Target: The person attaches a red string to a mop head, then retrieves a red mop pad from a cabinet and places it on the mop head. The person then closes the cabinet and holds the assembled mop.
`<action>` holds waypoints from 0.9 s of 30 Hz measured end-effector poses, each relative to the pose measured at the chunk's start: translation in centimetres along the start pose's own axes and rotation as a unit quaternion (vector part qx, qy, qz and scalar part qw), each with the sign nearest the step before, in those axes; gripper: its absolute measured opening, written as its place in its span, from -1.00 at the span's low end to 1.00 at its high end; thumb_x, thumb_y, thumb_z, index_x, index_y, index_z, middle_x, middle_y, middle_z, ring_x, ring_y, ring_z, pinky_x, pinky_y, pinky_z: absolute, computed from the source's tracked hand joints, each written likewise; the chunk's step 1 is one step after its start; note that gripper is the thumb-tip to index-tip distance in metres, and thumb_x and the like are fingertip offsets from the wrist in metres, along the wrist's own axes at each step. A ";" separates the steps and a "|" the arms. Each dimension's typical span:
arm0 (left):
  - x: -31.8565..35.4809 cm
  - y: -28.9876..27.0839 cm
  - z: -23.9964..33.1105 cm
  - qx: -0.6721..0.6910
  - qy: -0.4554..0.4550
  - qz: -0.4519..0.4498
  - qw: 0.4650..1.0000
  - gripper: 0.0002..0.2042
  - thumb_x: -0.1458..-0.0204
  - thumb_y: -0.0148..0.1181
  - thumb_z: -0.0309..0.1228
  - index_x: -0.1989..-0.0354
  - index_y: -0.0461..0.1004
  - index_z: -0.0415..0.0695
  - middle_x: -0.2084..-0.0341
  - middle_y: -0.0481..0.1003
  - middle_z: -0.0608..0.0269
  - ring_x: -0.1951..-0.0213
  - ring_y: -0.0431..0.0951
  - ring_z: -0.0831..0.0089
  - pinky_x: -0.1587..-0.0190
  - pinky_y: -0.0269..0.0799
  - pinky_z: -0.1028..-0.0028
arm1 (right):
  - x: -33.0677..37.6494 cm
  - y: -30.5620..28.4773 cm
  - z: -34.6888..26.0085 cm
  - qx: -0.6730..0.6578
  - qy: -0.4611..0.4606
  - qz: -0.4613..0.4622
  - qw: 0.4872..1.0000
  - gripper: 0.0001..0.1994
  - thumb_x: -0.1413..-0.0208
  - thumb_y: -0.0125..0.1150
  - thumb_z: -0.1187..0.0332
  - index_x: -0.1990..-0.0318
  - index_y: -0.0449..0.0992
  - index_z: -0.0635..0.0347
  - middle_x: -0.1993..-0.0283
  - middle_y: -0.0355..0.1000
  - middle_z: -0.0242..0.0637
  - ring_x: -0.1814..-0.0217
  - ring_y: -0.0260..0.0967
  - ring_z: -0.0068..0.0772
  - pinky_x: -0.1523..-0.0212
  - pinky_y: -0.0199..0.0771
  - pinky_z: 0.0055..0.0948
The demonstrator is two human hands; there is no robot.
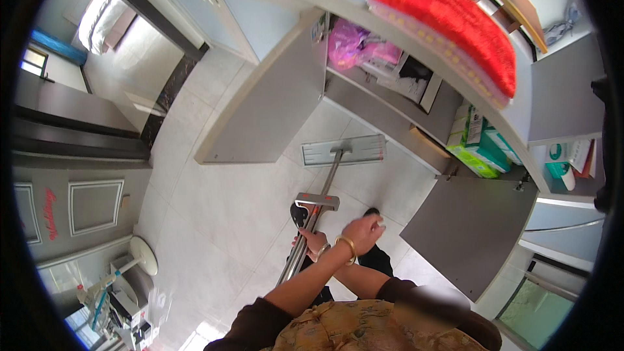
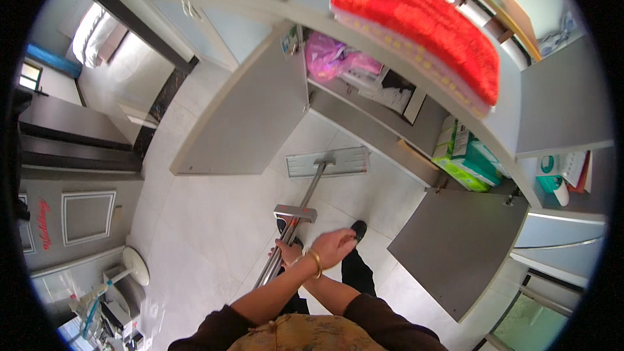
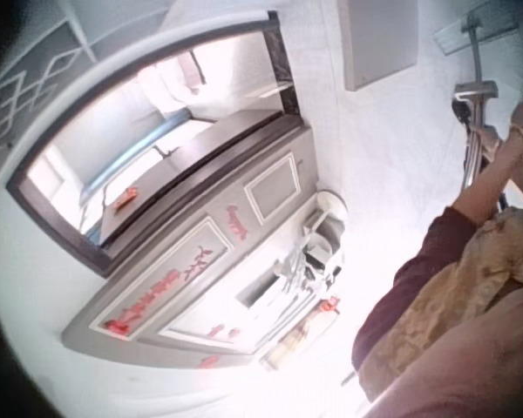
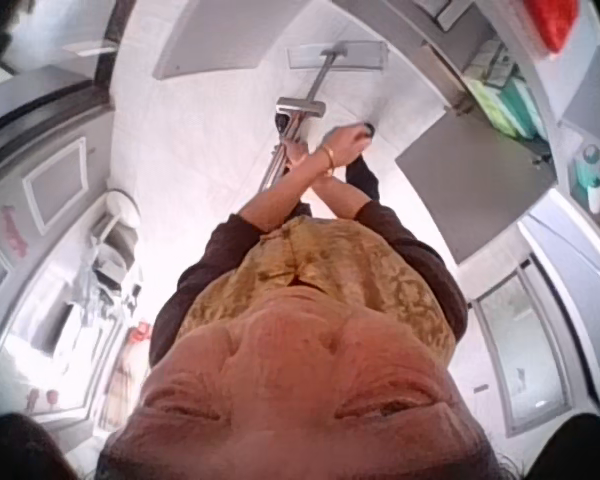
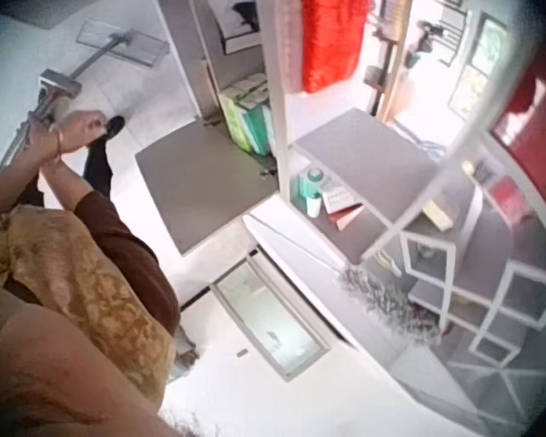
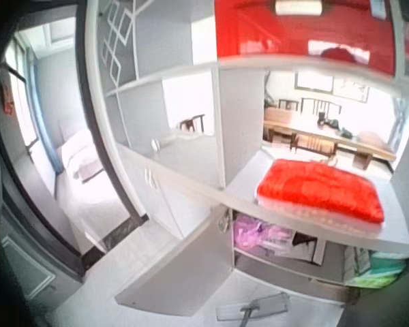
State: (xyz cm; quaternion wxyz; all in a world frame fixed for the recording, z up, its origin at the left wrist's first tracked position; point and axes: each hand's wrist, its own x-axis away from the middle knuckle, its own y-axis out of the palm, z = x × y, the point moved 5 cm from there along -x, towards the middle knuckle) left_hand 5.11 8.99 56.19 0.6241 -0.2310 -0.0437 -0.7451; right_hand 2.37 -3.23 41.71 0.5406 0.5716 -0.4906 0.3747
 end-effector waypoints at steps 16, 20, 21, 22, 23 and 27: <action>30.2 -8.5 -1.5 0.359 -0.315 0.110 0.872 -0.65 -0.10 0.14 -0.39 -0.04 0.36 -0.25 0.23 0.51 0.07 0.21 0.53 0.41 0.16 0.48 0.46 | 2.9 9.1 -5.3 0.014 -0.048 0.048 0.998 -0.68 -0.15 0.12 0.17 0.22 0.38 0.31 0.31 0.44 -0.18 0.39 0.47 -0.27 0.45 0.57 -0.22; 35.7 -14.4 0.1 0.473 -0.102 0.455 0.748 -0.25 -0.02 0.21 -0.44 -0.35 -0.10 -0.05 -0.14 0.21 -0.08 -0.11 0.34 0.10 -0.02 0.44 0.21 | 6.0 10.2 -4.1 0.060 -0.016 0.006 0.998 -0.68 -0.15 0.10 0.13 0.29 0.40 0.26 0.39 0.44 -0.21 0.44 0.47 -0.28 0.46 0.60 -0.13; 36.8 -16.1 2.1 0.435 -0.004 0.527 0.731 -0.23 -0.01 0.25 -0.34 -0.35 -0.09 -0.05 -0.16 0.20 -0.06 -0.10 0.35 0.11 -0.11 0.34 0.21 | 7.3 10.5 -3.4 0.084 -0.006 0.006 0.996 -0.69 -0.15 0.10 0.13 0.31 0.40 0.24 0.41 0.44 -0.21 0.47 0.47 -0.28 0.47 0.60 -0.11; 37.1 -17.4 4.2 0.400 0.062 0.539 0.739 -0.16 0.05 0.32 -0.20 -0.35 -0.08 -0.07 -0.13 0.25 -0.04 -0.09 0.35 0.13 -0.18 0.24 0.19 | 8.6 11.1 -3.1 0.116 0.018 -0.013 0.993 -0.69 -0.13 0.13 0.11 0.31 0.40 0.22 0.44 0.45 -0.22 0.54 0.46 -0.27 0.51 0.60 -0.10; 37.6 -18.1 5.6 0.400 0.032 0.547 0.735 -0.25 0.12 0.36 -0.10 -0.21 0.14 -0.13 0.00 0.36 0.02 -0.06 0.35 0.12 -0.22 0.17 0.15 | 10.0 12.0 -3.1 0.186 0.021 -0.013 0.982 -0.62 -0.13 0.10 0.02 0.34 0.41 0.22 0.47 0.45 -0.20 0.57 0.46 -0.25 0.56 0.57 -0.13; 38.1 -22.1 9.5 0.320 0.166 0.553 0.751 -0.55 0.09 0.34 -0.15 0.17 0.31 -0.16 0.21 0.40 0.11 0.02 0.37 0.19 -0.22 0.13 0.14 | 15.2 15.9 -5.6 0.575 0.020 -0.161 0.802 -0.47 -0.14 -0.05 -0.13 0.26 0.38 0.28 0.44 0.48 -0.04 0.49 0.50 -0.11 0.53 0.52 -0.10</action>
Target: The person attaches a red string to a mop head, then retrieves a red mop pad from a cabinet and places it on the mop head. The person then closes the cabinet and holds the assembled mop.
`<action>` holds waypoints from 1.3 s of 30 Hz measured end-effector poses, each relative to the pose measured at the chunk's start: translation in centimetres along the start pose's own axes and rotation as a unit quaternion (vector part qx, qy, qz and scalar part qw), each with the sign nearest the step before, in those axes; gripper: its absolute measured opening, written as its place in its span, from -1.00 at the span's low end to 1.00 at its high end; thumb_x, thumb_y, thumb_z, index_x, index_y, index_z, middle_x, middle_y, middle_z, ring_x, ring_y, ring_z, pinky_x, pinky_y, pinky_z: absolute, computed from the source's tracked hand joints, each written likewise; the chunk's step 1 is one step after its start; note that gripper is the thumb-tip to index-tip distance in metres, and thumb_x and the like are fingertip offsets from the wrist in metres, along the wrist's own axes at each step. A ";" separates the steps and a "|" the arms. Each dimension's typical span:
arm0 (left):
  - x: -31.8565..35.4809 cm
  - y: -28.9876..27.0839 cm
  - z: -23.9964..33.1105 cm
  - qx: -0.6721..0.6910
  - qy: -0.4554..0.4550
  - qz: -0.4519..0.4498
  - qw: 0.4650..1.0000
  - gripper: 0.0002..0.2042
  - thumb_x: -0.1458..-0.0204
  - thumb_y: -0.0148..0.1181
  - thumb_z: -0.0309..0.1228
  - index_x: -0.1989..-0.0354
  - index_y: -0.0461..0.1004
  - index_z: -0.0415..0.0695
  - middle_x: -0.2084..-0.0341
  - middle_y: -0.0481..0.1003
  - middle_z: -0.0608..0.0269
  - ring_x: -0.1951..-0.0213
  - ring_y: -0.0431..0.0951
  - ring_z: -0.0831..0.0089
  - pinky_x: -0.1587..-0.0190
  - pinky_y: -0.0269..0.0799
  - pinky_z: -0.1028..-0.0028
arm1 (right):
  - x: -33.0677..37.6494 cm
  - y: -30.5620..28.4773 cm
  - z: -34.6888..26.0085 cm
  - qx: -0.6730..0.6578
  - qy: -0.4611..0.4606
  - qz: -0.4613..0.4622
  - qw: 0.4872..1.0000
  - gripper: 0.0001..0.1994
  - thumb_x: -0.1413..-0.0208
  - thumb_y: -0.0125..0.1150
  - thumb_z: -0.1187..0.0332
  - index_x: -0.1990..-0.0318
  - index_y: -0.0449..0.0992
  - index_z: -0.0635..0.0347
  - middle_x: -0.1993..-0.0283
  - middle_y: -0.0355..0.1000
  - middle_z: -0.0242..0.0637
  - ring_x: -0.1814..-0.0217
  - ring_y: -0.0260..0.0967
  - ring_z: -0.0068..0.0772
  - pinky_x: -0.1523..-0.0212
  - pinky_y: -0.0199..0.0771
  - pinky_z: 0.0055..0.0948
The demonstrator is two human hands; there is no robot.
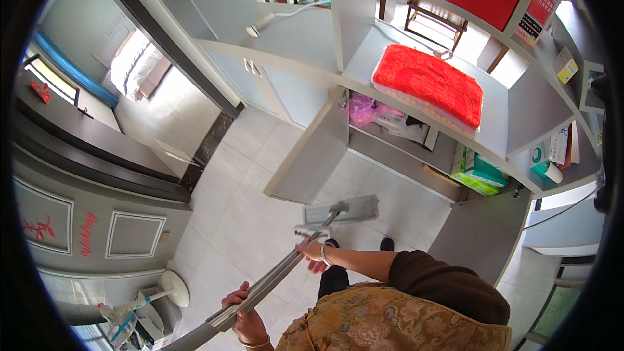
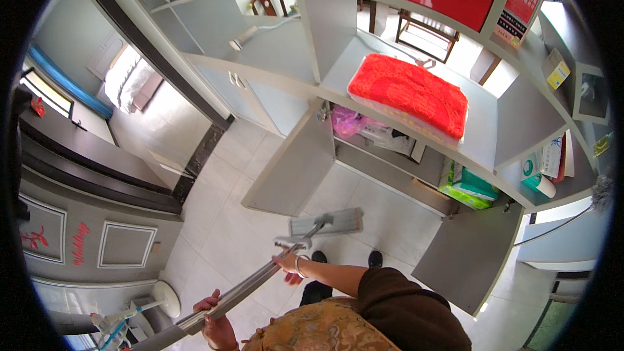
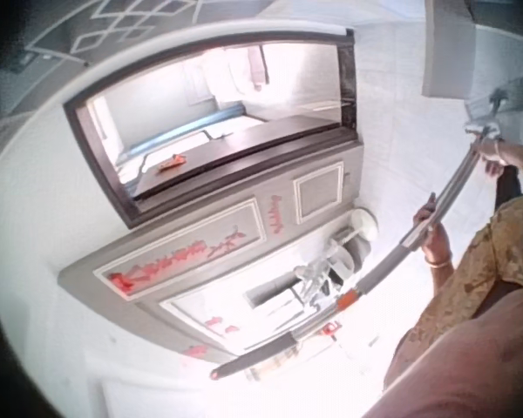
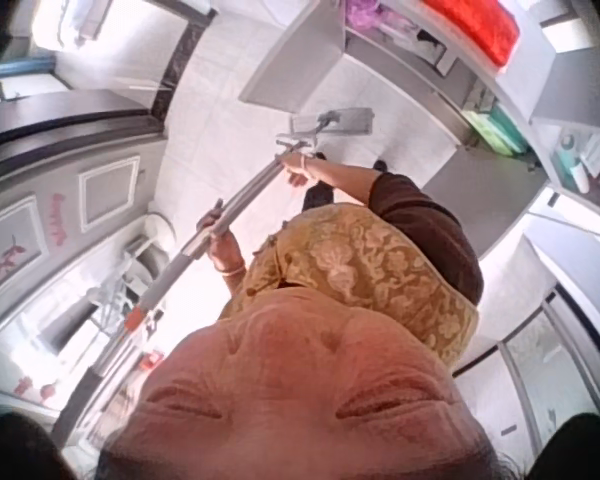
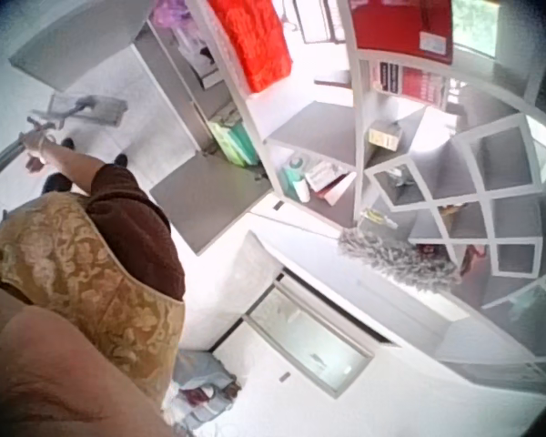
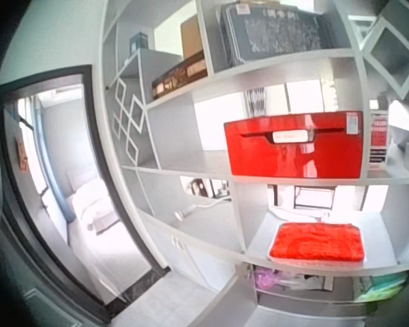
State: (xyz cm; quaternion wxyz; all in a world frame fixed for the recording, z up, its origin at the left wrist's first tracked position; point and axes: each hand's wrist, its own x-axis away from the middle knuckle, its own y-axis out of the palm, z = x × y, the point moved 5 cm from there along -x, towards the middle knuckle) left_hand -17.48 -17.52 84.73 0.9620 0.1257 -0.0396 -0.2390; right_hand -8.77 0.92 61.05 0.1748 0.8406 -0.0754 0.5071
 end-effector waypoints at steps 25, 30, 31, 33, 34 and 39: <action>-9.7 -18.2 -3.9 -0.207 -0.005 0.241 0.948 -0.69 -0.05 0.22 -0.29 0.19 0.34 -0.26 0.26 0.42 0.08 0.14 0.43 0.27 0.00 0.31 0.28 | 10.0 -13.0 -6.0 0.491 -0.230 0.451 0.709 -0.86 0.06 0.08 0.37 0.39 0.48 0.24 0.32 0.46 -0.18 0.18 0.43 -0.12 0.30 0.47 -0.13; -9.8 -16.2 -5.0 -0.207 -0.002 0.231 0.951 -0.75 -0.08 0.20 -0.28 0.29 0.35 -0.21 0.37 0.42 0.15 0.23 0.43 0.36 0.10 0.33 0.33 | 15.4 -22.1 1.5 0.504 -0.113 0.535 0.668 -0.84 0.09 0.09 0.40 0.31 0.45 0.20 0.34 0.48 -0.26 0.15 0.34 -0.12 0.25 0.41 -0.17; -9.8 -15.8 -5.4 -0.207 0.000 0.214 0.955 -0.75 -0.08 0.20 -0.28 0.28 0.35 -0.21 0.37 0.42 0.16 0.23 0.43 0.37 0.11 0.34 0.33 | 16.5 -24.0 2.1 0.510 -0.102 0.558 0.647 -0.85 0.10 0.09 0.41 0.32 0.48 0.18 0.33 0.49 -0.29 0.12 0.32 -0.12 0.23 0.39 -0.17; -9.9 -14.7 -6.3 -0.205 0.006 0.175 0.963 -0.76 -0.08 0.20 -0.29 0.27 0.36 -0.20 0.39 0.44 0.17 0.25 0.44 0.39 0.12 0.34 0.34 | 18.8 -27.7 2.9 0.504 -0.095 0.583 0.629 -0.85 0.11 0.09 0.40 0.34 0.51 0.13 0.29 0.49 -0.34 0.08 0.30 -0.12 0.21 0.37 -0.15; -10.0 -13.6 -6.3 -0.267 0.051 0.122 0.955 -0.68 -0.04 0.24 -0.25 0.23 0.38 -0.26 0.34 0.46 0.12 0.22 0.46 0.30 0.09 0.36 0.30 | 19.8 -29.1 3.5 0.503 -0.078 0.588 0.628 -0.85 0.12 0.10 0.39 0.35 0.53 0.10 0.27 0.49 -0.36 0.06 0.28 -0.12 0.20 0.37 -0.14; -8.1 -8.6 -7.1 -0.185 -0.012 0.169 0.968 -0.76 -0.08 0.21 -0.30 0.26 0.37 -0.20 0.38 0.45 0.17 0.26 0.45 0.40 0.12 0.35 0.36 | 25.8 -31.5 8.1 0.390 -0.104 0.664 0.630 -0.87 0.16 0.14 0.34 0.40 0.56 0.02 0.25 0.47 -0.39 0.00 0.26 -0.11 0.18 0.32 -0.10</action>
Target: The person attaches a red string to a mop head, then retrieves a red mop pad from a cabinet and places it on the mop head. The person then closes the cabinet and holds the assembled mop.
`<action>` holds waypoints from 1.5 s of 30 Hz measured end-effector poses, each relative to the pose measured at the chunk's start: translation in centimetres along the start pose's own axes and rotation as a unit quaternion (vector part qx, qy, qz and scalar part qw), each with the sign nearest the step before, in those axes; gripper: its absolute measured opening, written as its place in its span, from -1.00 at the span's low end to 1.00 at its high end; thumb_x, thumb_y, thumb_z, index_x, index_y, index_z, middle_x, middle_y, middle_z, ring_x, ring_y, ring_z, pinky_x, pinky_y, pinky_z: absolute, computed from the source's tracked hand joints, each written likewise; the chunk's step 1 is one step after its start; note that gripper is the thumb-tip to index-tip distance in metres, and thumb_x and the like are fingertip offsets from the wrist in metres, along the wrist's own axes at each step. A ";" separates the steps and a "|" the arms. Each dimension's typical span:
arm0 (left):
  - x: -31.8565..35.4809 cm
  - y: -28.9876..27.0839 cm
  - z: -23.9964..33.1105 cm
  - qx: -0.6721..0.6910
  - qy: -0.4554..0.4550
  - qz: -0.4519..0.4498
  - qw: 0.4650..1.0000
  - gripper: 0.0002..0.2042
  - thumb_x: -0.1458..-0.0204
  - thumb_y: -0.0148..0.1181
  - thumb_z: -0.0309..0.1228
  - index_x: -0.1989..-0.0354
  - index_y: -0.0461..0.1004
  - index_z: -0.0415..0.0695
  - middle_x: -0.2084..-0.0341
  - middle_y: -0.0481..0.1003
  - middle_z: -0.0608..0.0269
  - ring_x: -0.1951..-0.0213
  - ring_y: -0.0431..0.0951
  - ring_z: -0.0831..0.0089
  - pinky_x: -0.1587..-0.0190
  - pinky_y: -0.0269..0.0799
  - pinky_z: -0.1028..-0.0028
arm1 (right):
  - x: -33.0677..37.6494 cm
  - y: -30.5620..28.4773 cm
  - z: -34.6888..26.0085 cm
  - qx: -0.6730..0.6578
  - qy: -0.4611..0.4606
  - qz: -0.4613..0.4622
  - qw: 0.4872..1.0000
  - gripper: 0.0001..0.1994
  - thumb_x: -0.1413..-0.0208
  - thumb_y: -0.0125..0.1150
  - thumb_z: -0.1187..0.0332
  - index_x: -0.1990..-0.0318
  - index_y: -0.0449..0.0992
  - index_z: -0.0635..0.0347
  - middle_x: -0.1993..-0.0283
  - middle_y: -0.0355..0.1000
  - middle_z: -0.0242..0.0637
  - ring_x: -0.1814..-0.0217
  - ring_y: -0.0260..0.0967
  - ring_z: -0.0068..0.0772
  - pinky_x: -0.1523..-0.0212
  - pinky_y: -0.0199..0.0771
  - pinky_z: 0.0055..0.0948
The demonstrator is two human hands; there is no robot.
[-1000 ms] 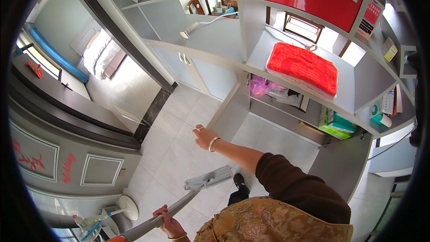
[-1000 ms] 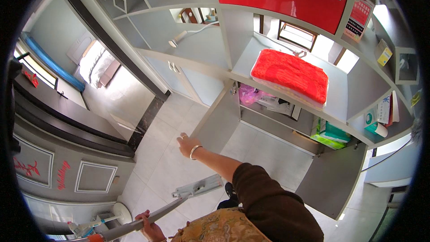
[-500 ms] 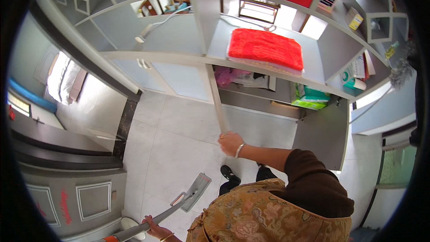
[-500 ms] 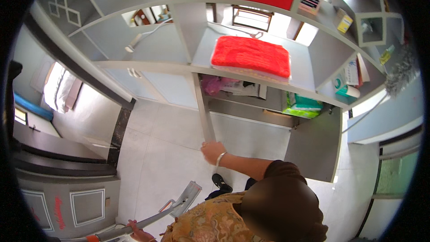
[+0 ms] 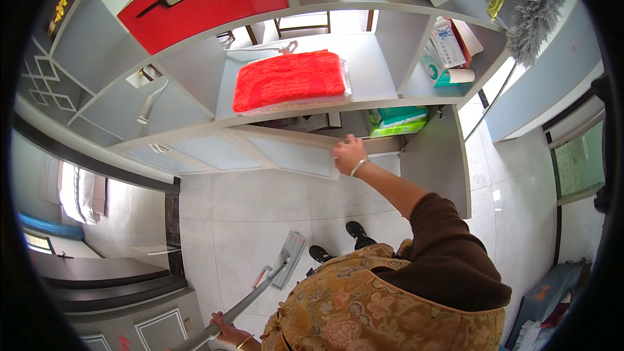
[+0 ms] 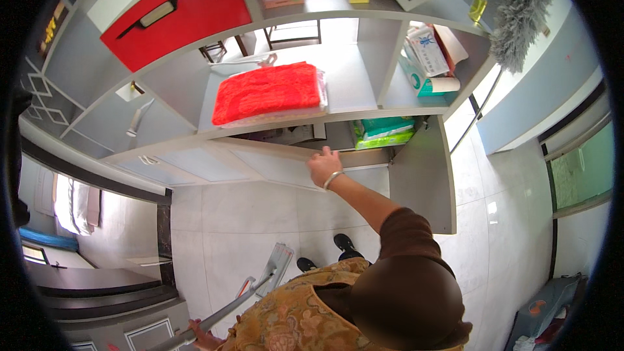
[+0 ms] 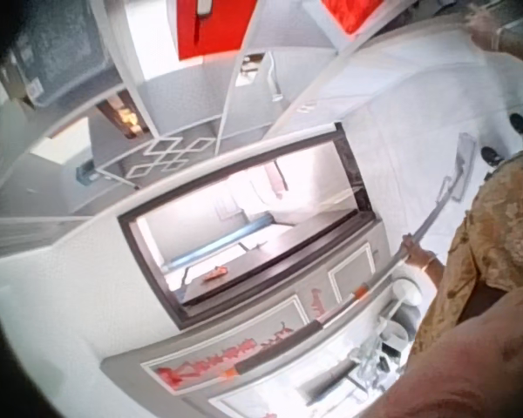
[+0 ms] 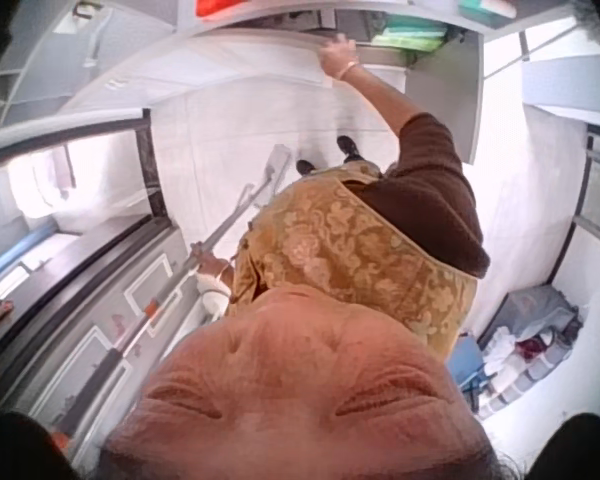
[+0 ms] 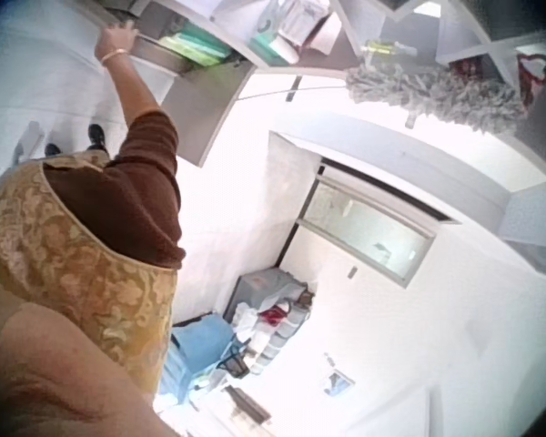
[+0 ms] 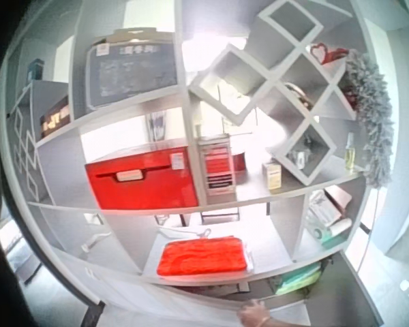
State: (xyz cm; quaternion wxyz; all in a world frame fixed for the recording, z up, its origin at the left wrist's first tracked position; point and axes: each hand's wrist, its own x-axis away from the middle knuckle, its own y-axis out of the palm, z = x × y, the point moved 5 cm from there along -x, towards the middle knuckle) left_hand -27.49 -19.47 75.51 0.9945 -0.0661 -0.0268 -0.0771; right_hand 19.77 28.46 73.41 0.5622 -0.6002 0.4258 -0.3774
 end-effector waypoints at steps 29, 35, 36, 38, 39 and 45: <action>7.6 16.6 4.8 -0.001 0.042 -0.129 0.991 -0.86 -0.03 0.26 -0.37 0.35 0.44 -0.13 0.42 0.53 0.22 0.32 0.47 0.48 0.24 0.37 0.43 | 22.0 2.1 22.4 -0.270 0.459 -0.085 0.842 -0.45 0.18 0.22 0.11 0.18 0.42 0.51 0.20 0.46 0.18 0.12 0.45 0.13 0.09 0.46 -0.17; 6.9 14.8 4.8 -0.056 0.039 -0.058 0.996 -0.85 -0.01 0.28 -0.38 0.38 0.43 -0.12 0.41 0.53 0.22 0.31 0.48 0.49 0.21 0.35 0.41 | 17.9 4.9 21.2 -0.243 0.465 -0.064 0.849 -0.39 0.16 0.19 0.06 0.19 0.37 0.60 0.22 0.43 0.28 0.13 0.44 0.19 0.10 0.45 -0.15; 6.5 14.7 4.7 -0.064 0.042 -0.055 0.996 -0.85 0.00 0.29 -0.38 0.38 0.43 -0.12 0.40 0.53 0.22 0.30 0.48 0.49 0.21 0.35 0.40 | 18.5 6.0 21.6 -0.303 0.488 -0.101 0.813 -0.40 0.17 0.21 0.09 0.18 0.37 0.59 0.21 0.43 0.27 0.13 0.44 0.19 0.09 0.45 -0.14; 5.4 14.6 4.2 -0.054 0.036 -0.044 0.997 -0.85 0.01 0.29 -0.39 0.37 0.44 -0.14 0.40 0.53 0.20 0.30 0.48 0.47 0.19 0.37 0.40 | 20.4 6.2 22.7 -0.295 0.478 -0.110 0.820 -0.45 0.18 0.21 0.13 0.18 0.40 0.55 0.20 0.44 0.26 0.12 0.44 0.17 0.09 0.45 -0.14; 4.7 14.7 3.9 -0.044 0.037 -0.040 0.998 -0.84 0.01 0.30 -0.40 0.36 0.44 -0.15 0.39 0.53 0.20 0.30 0.48 0.47 0.18 0.37 0.40 | 21.6 5.9 23.3 -0.291 0.474 -0.113 0.823 -0.47 0.19 0.21 0.15 0.18 0.41 0.53 0.19 0.44 0.25 0.12 0.44 0.17 0.08 0.45 -0.15; -1.1 17.3 2.6 -0.055 0.079 -0.078 0.992 -0.80 0.06 0.34 -0.43 0.33 0.50 -0.27 0.43 0.52 0.20 0.36 0.50 0.45 0.21 0.44 0.41 | 25.4 -0.3 26.2 -0.058 0.410 -0.311 0.856 -0.55 0.15 0.26 0.11 0.15 0.52 0.26 0.11 0.49 -0.01 0.05 0.45 0.01 0.05 0.46 -0.21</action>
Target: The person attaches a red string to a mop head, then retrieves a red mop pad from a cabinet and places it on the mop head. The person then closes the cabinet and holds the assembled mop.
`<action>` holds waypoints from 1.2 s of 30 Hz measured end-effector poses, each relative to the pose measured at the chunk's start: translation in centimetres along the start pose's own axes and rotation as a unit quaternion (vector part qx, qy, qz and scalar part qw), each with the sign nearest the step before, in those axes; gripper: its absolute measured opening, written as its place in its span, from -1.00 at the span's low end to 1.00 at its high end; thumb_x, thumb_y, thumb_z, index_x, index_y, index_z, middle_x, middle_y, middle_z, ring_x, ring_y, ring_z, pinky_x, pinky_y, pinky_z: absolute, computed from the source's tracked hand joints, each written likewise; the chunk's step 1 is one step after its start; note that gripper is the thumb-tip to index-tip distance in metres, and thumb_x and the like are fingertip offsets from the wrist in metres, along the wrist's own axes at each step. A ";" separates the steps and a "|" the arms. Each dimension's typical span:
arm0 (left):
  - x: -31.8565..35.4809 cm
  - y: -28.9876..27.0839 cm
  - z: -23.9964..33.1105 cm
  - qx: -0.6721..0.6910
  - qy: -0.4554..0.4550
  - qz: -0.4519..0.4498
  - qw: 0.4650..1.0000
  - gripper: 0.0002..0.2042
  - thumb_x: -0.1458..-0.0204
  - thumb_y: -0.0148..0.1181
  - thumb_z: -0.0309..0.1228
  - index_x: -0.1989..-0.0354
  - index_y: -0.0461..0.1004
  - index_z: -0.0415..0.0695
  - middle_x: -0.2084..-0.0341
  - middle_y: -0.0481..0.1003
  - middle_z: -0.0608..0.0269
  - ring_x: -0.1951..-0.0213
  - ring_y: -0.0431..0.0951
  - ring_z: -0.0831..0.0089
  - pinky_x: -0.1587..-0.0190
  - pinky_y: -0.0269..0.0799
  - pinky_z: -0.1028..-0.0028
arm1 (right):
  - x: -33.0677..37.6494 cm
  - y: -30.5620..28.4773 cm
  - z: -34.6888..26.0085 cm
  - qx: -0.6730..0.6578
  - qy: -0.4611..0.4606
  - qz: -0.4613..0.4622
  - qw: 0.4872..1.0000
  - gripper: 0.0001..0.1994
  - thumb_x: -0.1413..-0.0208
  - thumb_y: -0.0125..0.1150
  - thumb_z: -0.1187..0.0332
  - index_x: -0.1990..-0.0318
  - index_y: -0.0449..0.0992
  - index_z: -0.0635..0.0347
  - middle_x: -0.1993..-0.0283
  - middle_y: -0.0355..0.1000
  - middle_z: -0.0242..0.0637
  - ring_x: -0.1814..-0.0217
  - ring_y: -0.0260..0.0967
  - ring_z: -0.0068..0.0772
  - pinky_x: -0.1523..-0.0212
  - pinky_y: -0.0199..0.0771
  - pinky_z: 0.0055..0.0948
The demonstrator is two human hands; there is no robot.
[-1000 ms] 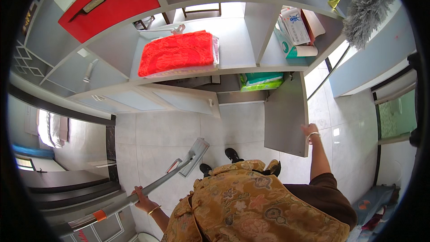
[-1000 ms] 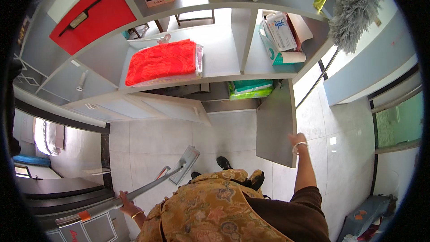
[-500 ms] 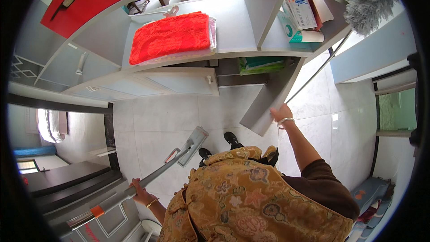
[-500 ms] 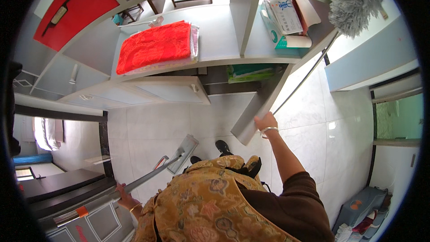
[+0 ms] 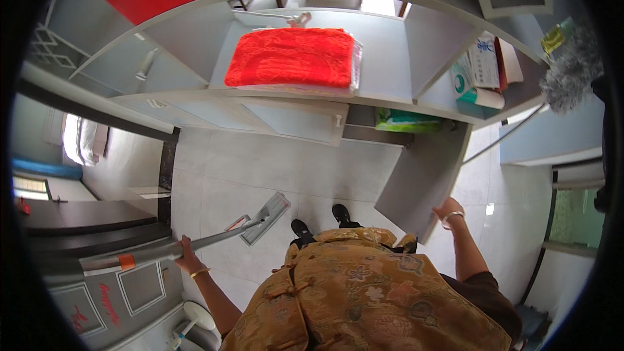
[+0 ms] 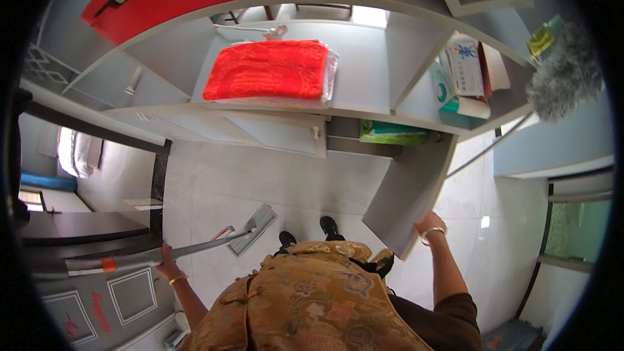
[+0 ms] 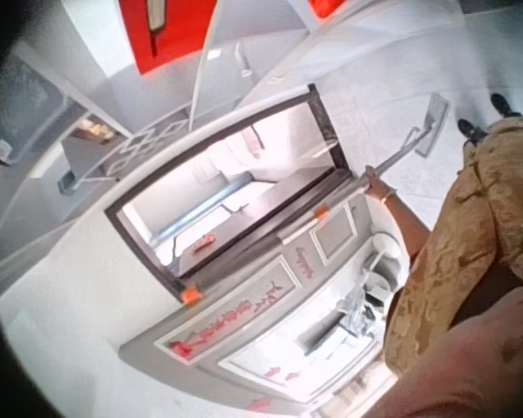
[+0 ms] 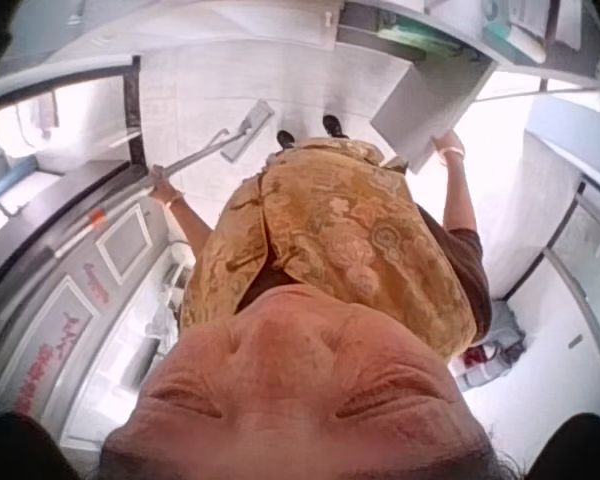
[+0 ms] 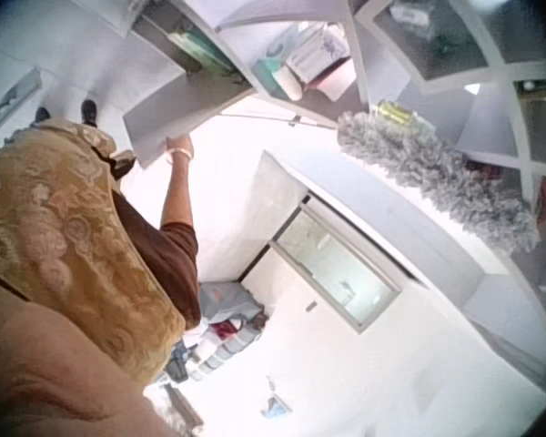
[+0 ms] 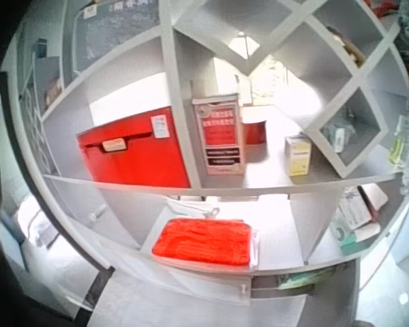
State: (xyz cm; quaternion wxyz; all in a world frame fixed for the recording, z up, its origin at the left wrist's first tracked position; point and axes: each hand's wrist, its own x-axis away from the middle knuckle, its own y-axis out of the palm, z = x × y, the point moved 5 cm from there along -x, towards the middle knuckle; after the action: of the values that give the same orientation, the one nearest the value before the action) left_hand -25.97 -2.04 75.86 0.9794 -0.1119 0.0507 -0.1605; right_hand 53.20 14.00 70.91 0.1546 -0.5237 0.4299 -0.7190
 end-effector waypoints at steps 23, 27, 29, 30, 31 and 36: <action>-29.9 22.8 -10.3 -0.114 -0.026 -0.325 0.938 -0.80 0.25 0.43 -0.42 0.48 0.52 -0.19 0.56 0.52 0.32 0.47 0.50 0.54 0.36 0.42 0.49 | -14.2 -1.3 -37.4 -0.482 -0.153 0.082 0.859 -0.25 0.30 0.45 0.30 -0.14 0.22 0.18 -0.16 0.24 -0.20 0.10 0.40 -0.17 0.59 0.52 -0.31; -33.6 27.0 -14.6 -0.133 -0.059 -0.385 0.911 -0.78 0.27 0.43 -0.41 0.46 0.53 -0.18 0.53 0.53 0.30 0.45 0.51 0.52 0.35 0.43 0.49 | -13.7 -1.6 -37.8 -0.546 -0.114 0.068 0.828 -0.29 0.22 0.38 0.43 -0.16 0.19 0.05 -0.21 0.18 -0.32 0.02 0.37 -0.17 0.43 0.59 -0.19; -34.9 28.7 -16.8 -0.135 -0.103 -0.402 0.900 -0.75 0.29 0.44 -0.38 0.42 0.54 -0.15 0.50 0.53 0.31 0.46 0.50 0.49 0.36 0.41 0.44 | -13.1 -1.9 -38.3 -0.550 -0.130 0.095 0.820 -0.30 0.22 0.38 0.43 -0.17 0.20 0.03 -0.12 0.27 -0.30 0.14 0.41 -0.22 0.49 0.55 -0.25; -35.8 29.5 -17.4 -0.121 -0.097 -0.398 0.904 -0.75 0.28 0.44 -0.37 0.41 0.54 -0.14 0.48 0.53 0.33 0.45 0.49 0.47 0.36 0.40 0.40 | -12.6 -1.7 -37.7 -0.535 -0.089 0.109 0.833 -0.30 0.21 0.38 0.44 -0.17 0.21 0.01 -0.08 0.32 -0.29 0.20 0.43 -0.25 0.53 0.53 -0.28; -36.6 30.0 -18.0 -0.126 -0.121 -0.388 0.905 -0.74 0.28 0.43 -0.37 0.39 0.54 -0.12 0.47 0.53 0.35 0.44 0.49 0.46 0.35 0.40 0.35 | -11.7 -1.6 -37.6 -0.526 -0.107 0.097 0.838 -0.28 0.24 0.41 0.39 -0.18 0.23 0.07 -0.08 0.35 -0.22 0.14 0.44 -0.21 0.46 0.53 -0.29; -38.3 32.3 -18.8 -0.197 -0.201 -0.345 0.895 -0.62 0.22 0.42 -0.32 0.18 0.49 -0.11 0.24 0.51 0.35 0.24 0.46 0.45 0.24 0.35 0.23 | -3.9 0.7 -35.8 -0.412 -0.109 0.170 0.889 -0.50 0.23 0.39 0.28 0.04 0.45 0.18 0.17 0.52 -0.08 0.12 0.48 -0.08 0.16 0.48 -0.27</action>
State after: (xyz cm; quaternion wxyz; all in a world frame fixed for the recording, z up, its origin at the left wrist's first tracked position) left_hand -54.82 36.40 52.40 0.8097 -0.3431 -0.1588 -0.4489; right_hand 22.86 32.56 64.98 0.0904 -0.5342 0.7504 -0.3785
